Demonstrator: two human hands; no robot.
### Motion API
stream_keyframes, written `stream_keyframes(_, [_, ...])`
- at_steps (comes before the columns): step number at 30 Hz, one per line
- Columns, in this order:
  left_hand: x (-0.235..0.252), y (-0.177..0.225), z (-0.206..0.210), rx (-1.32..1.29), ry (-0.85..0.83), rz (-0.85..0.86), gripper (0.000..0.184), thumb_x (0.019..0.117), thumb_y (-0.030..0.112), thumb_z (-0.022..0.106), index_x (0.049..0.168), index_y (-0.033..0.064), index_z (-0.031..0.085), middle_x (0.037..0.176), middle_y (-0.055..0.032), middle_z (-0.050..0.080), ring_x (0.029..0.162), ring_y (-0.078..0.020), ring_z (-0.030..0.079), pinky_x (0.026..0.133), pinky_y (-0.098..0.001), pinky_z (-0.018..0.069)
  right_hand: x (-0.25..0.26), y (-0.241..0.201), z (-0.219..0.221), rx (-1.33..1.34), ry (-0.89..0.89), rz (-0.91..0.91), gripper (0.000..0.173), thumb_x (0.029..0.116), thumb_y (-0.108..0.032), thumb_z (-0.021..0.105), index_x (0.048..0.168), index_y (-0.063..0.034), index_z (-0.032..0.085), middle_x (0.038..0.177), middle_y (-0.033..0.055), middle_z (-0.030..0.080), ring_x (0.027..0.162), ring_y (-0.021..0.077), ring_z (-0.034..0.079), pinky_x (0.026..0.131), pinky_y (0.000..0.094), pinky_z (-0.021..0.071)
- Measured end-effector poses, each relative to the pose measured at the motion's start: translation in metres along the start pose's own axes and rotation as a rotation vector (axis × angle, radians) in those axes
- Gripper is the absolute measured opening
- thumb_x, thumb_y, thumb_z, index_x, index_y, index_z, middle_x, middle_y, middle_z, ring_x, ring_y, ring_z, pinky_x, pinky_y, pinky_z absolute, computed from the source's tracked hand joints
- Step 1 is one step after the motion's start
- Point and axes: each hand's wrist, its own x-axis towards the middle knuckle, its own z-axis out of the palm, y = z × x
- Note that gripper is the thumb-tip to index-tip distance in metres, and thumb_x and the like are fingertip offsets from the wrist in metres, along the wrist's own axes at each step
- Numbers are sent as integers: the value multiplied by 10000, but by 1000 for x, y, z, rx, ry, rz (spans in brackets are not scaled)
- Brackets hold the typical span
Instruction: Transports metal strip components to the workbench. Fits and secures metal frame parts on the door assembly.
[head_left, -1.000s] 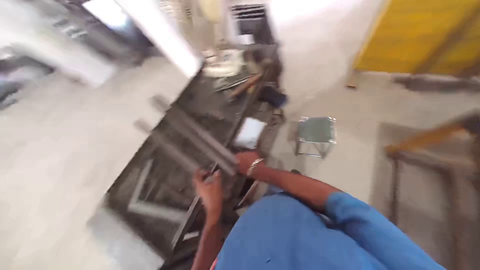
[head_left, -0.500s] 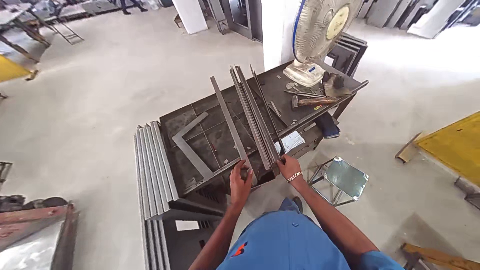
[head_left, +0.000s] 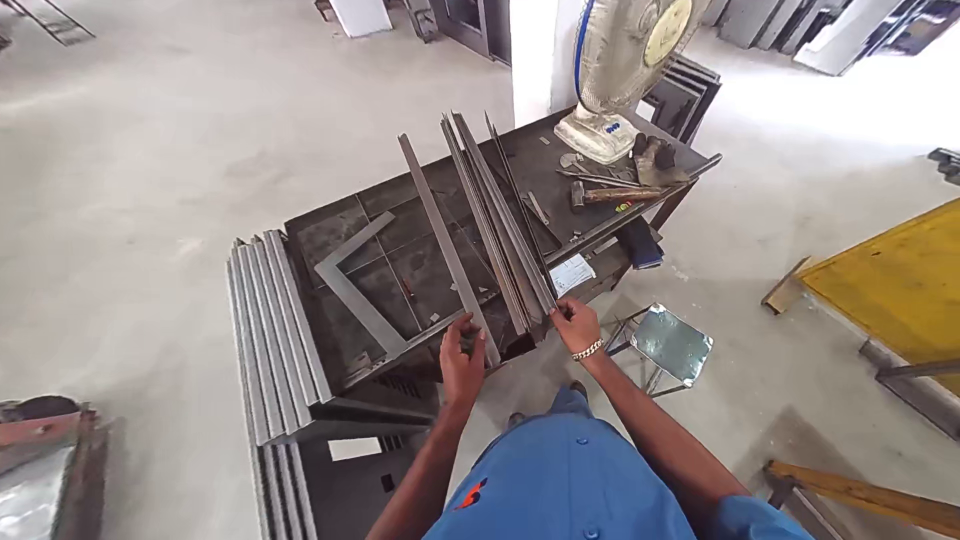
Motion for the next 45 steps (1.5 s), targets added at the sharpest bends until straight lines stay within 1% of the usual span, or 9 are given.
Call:
stream_keyframes(5, [3,3,7,-45,-1,13,396,993,145,599,1353,-19,577,1053,-74,700,947,-104,658,867,-260,559,1,2,1,-81,-53,-20,298,997,-243,581,1163,-43,727,905,81,746,799,184,716,792,398,592])
stream_keyframes(14, [5,0,-4,-93,147,-166,322,1005,129,599,1279,-39,594,976,-71,677,858,-95,652,791,-255,561,20,-23,19,-615,-353,56,445,1112,-368,368,1390,-163,649,1232,184,723,1171,397,678,981,612,518])
stream_keyframes(20, [-13,-21,-8,-226,66,-299,303,1021,152,592,1252,-44,591,921,-69,693,783,-118,683,738,-300,598,-6,-46,20,-642,-146,-205,379,1075,-334,457,1257,-142,728,1179,113,747,1017,327,732,836,551,575])
stream_keyframes(22, [-21,-26,-9,-287,-6,-368,299,1037,175,576,1249,-35,601,938,-72,696,825,-121,678,773,-308,584,-22,-56,29,-545,-271,-306,396,1068,-363,478,1168,-103,759,1105,118,763,992,308,741,855,540,588])
stream_keyframes(24, [-23,-28,-6,-341,-67,-423,282,1063,192,540,1232,-20,617,943,-70,698,818,-116,673,752,-299,578,-30,-66,43,-565,-536,-234,526,1073,-498,444,1239,-84,722,1131,150,746,1072,331,714,930,570,556])
stream_keyframes(27, [-26,-28,-4,-376,-97,-449,299,1093,194,474,1253,-20,607,954,-73,678,806,-104,663,743,-282,581,-35,-69,69,-656,-708,-134,656,1020,-630,484,1172,-21,676,1077,207,718,1035,389,702,862,609,548])
stream_keyframes(32, [-30,-31,-10,-381,-112,-443,309,1086,198,496,1280,-16,604,988,-92,701,819,-122,685,751,-298,594,-37,-84,77,-716,-685,-66,611,997,-601,547,1124,-20,686,1063,198,721,1037,373,704,863,584,556])
stream_keyframes(38, [-35,-35,-15,-315,-168,-440,329,1062,198,549,1312,-12,590,1031,-113,718,854,-162,715,801,-352,618,-40,-99,74,-762,-657,23,598,950,-577,632,1193,-31,660,1109,188,715,1082,356,695,893,558,556])
stream_keyframes(45, [-39,-33,-20,-362,-159,-363,302,1054,183,564,1278,-15,605,989,-85,733,839,-132,719,795,-315,617,-58,-121,65,-853,-569,-91,608,944,-558,610,1217,-15,622,1154,183,702,1065,352,698,855,539,557])
